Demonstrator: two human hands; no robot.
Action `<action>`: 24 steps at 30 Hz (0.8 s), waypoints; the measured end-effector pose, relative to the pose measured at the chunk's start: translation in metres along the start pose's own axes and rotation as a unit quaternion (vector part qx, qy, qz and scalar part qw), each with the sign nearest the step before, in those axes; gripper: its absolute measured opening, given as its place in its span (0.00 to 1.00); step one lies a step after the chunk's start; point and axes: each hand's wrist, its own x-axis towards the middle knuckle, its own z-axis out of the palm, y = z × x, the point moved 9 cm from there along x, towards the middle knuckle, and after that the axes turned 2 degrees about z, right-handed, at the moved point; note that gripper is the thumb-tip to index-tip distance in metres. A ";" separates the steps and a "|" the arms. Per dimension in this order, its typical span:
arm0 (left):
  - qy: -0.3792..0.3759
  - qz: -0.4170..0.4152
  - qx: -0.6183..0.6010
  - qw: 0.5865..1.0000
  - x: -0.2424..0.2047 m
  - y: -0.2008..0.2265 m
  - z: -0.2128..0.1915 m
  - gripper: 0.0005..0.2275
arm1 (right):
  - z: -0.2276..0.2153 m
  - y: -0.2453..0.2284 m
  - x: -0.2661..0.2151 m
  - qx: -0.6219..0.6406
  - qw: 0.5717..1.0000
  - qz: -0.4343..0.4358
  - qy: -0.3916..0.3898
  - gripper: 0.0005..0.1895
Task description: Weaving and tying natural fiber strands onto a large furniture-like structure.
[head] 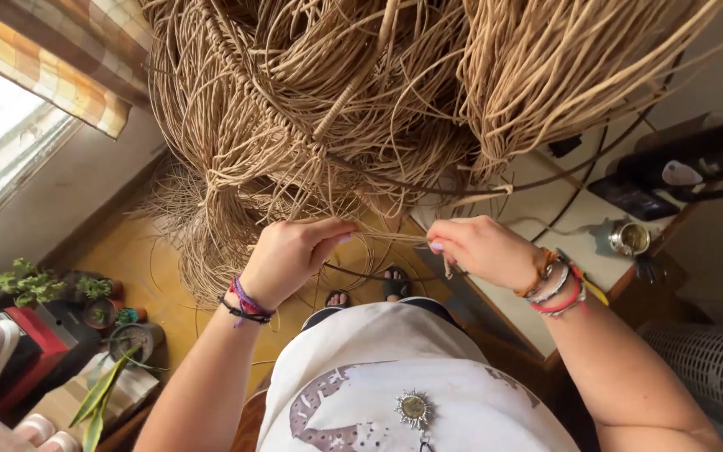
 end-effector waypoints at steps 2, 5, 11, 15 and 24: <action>0.015 -0.009 0.010 1.000 0.000 -0.005 0.004 0.09 | -0.007 -0.004 0.001 -0.056 0.998 -0.033 0.028 0.09; -0.007 -0.036 -0.026 0.999 0.003 0.001 0.007 0.10 | -0.009 -0.001 0.000 -0.129 0.988 -0.063 0.052 0.08; 0.066 0.006 -0.078 0.995 0.004 0.023 0.017 0.18 | -0.046 -0.028 -0.002 -0.085 0.962 -0.214 0.148 0.12; 0.327 0.049 0.054 0.942 -0.018 0.042 0.002 0.14 | -0.042 -0.011 0.005 -0.034 0.949 -0.238 0.204 0.11; 0.219 0.024 0.099 0.970 0.036 0.017 0.088 0.26 | -0.047 -0.004 0.037 -0.100 0.934 -0.067 0.337 0.07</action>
